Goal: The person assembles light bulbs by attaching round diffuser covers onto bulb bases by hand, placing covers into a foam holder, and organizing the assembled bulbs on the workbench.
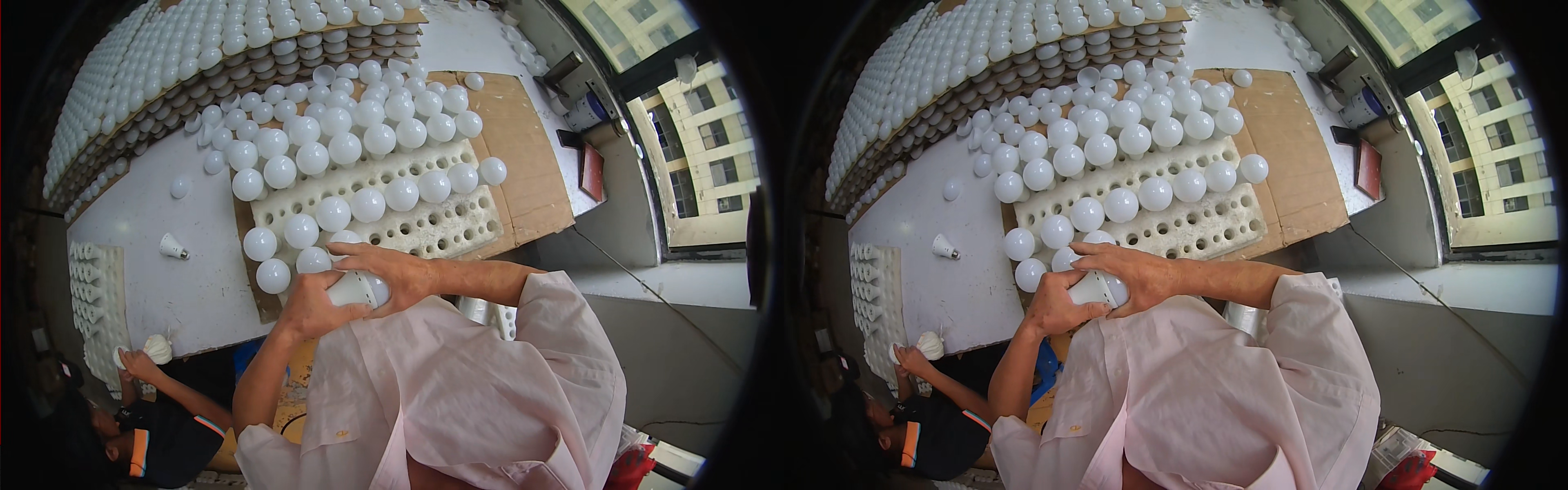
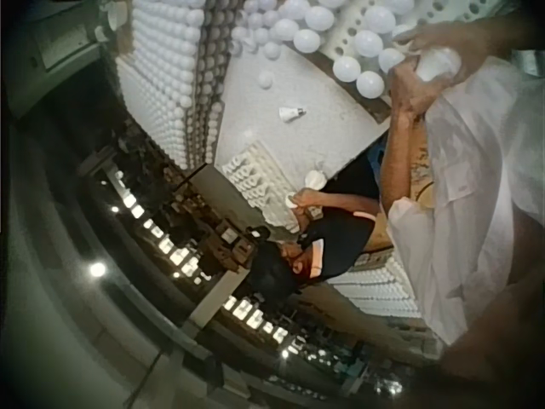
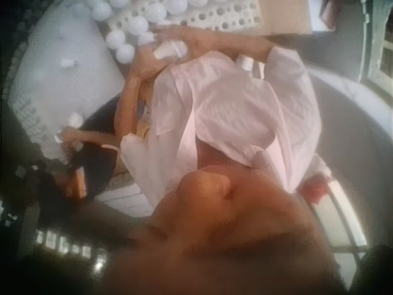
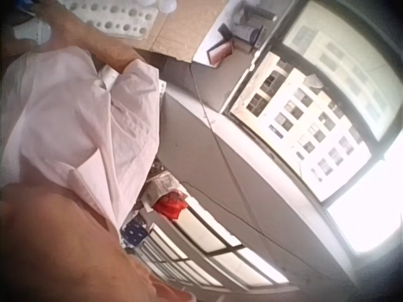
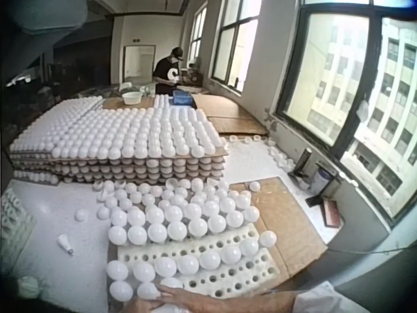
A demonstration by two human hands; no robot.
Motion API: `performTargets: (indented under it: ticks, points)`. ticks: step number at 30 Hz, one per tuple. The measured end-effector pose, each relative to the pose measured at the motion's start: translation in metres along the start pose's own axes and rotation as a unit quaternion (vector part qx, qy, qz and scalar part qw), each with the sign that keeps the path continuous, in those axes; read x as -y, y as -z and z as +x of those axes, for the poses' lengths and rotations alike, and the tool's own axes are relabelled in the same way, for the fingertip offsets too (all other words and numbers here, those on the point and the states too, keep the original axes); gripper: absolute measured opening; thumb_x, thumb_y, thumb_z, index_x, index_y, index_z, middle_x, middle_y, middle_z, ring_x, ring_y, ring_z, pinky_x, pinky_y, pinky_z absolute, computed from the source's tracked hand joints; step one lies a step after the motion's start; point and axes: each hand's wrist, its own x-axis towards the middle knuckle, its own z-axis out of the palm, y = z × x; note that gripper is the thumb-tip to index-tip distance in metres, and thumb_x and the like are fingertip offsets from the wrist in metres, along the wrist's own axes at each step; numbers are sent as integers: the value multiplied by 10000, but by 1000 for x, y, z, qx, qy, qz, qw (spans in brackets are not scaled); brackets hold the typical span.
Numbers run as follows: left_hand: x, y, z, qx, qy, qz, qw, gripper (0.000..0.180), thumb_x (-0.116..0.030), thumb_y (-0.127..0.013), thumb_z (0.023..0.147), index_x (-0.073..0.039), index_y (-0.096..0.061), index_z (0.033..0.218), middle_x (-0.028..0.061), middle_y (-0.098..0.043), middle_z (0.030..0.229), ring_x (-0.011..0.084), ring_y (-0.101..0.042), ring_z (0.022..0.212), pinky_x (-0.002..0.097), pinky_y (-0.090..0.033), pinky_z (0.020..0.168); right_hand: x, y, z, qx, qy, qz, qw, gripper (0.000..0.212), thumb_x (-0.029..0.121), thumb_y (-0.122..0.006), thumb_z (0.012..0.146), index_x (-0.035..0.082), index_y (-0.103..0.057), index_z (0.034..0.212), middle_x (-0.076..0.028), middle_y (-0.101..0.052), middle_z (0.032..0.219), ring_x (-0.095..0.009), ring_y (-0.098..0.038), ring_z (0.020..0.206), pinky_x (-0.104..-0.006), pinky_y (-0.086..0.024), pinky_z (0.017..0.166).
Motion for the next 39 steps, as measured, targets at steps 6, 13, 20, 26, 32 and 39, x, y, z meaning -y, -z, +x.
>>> performTargets:
  ticks: [6,13,20,26,32,39]
  points:
    - [12,-5,5,23,50,-111,992,441,-217,-778,650,70,-664,965,112,-667,751,144,-635,650,273,-517,605,0,-6,-4,-50,11,34,998,615,84,-808,615,62,-510,1152,-198,-445,1267,-341,-499,1140,-406,-449,919]
    - [4,-4,5,44,42,-216,974,279,-154,-765,706,71,-660,833,70,-629,661,90,-560,502,227,-439,445,6,-13,-5,-131,20,66,989,408,77,-778,612,44,-564,958,-115,-513,1031,-255,-540,948,-353,-467,816]
    - [37,-1,21,66,106,-379,917,335,-231,-681,832,86,-621,923,131,-639,728,93,-532,471,183,-329,330,-5,8,13,-76,-60,38,995,493,62,-760,644,73,-531,1081,-88,-514,1069,-208,-522,1028,-342,-446,881]
    - [45,-7,40,109,62,-601,790,583,-476,-410,951,42,-448,1216,238,-643,893,244,-666,576,200,-389,288,-3,19,2,-86,-265,383,881,823,83,-786,675,92,-328,1358,-82,-430,1291,-202,-439,1206,-360,-393,1003]
    - [50,8,-9,-59,95,-400,910,449,-316,-474,960,57,-446,1206,267,-630,1021,243,-686,719,233,-532,458,-9,46,-43,-263,-337,132,894,771,162,-807,656,89,-398,1307,-106,-530,1107,-211,-552,1032,-361,-484,876]
    - [123,78,-37,-263,-26,-407,874,257,-140,-540,932,52,-550,1102,242,-636,1059,213,-688,762,226,-518,516,-41,9,-49,-242,-311,-204,896,783,274,-828,619,107,-424,1270,-169,-506,1120,-361,-561,1004,-428,-490,849]
